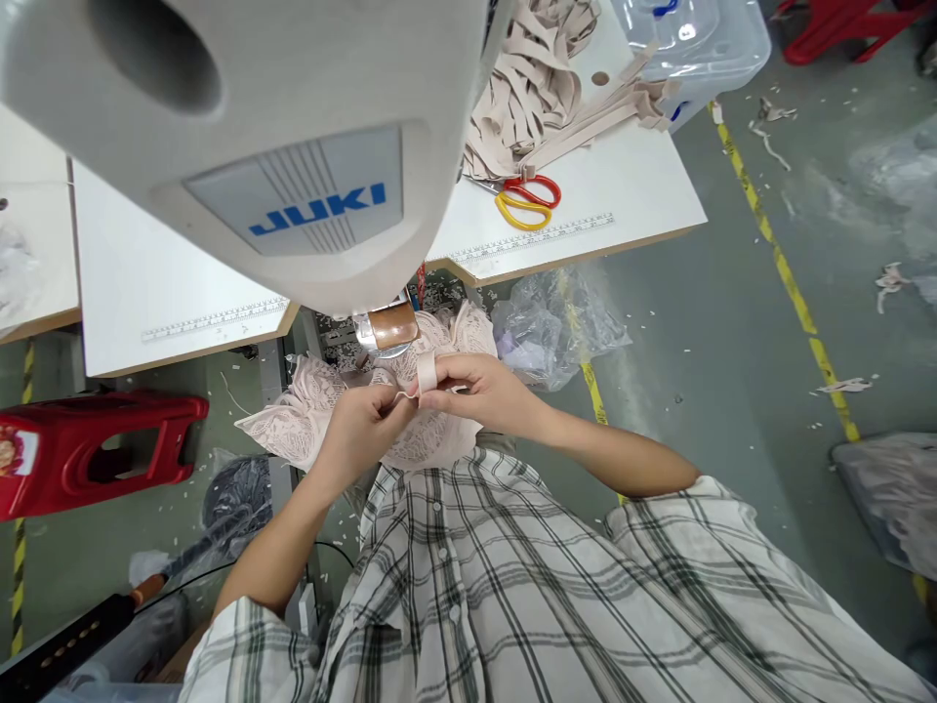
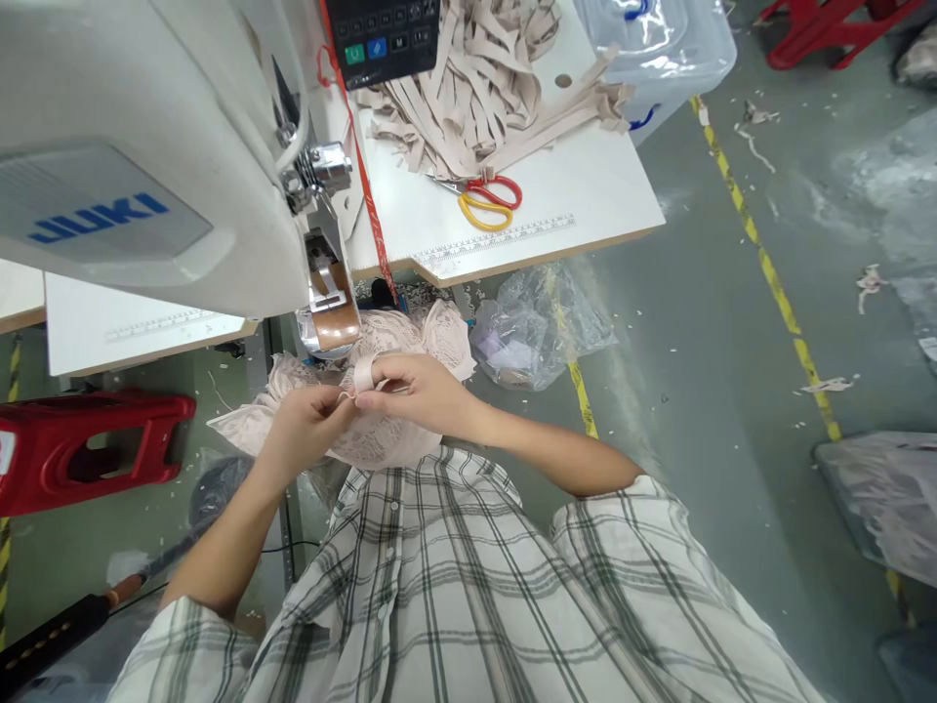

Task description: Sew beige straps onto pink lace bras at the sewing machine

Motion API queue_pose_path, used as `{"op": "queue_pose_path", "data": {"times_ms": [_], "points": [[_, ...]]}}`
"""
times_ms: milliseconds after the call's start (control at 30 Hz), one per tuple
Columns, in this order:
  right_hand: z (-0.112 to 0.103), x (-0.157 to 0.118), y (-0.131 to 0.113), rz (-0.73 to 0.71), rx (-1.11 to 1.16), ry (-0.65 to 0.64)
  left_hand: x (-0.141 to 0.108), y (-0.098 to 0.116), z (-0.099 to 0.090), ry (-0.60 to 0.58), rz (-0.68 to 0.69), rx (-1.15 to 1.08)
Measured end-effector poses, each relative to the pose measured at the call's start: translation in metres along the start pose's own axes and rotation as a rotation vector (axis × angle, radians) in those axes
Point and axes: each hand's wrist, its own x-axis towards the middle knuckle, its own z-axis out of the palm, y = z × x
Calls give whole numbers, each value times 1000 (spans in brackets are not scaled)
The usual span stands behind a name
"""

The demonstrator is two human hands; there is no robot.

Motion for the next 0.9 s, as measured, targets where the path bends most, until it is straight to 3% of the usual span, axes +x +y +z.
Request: {"op": "queue_pose_path", "data": {"times_ms": [67,167,300,400,500,567,667,900], "points": [[2,3,0,-23,-45,27,0,-2,1,-27,75,-35],[3,9,3,42,156,72,-2,-4,16,38,178,-138],[-2,23,6,100,380,168,-7,-8,48,398,190,-142],[-11,34,2,106,361,142,-4,-10,48,540,356,70],[-23,46,-4,71,362,158,5,-8,21,433,534,240],[-30,58,-6,22,311,197,11,-4,1,380,458,208],[-38,76,-5,-42,145,218,17,3,-19,346,234,89],[-40,112,-12,-179,-199,297,21,11,-28,257,91,12]]}}
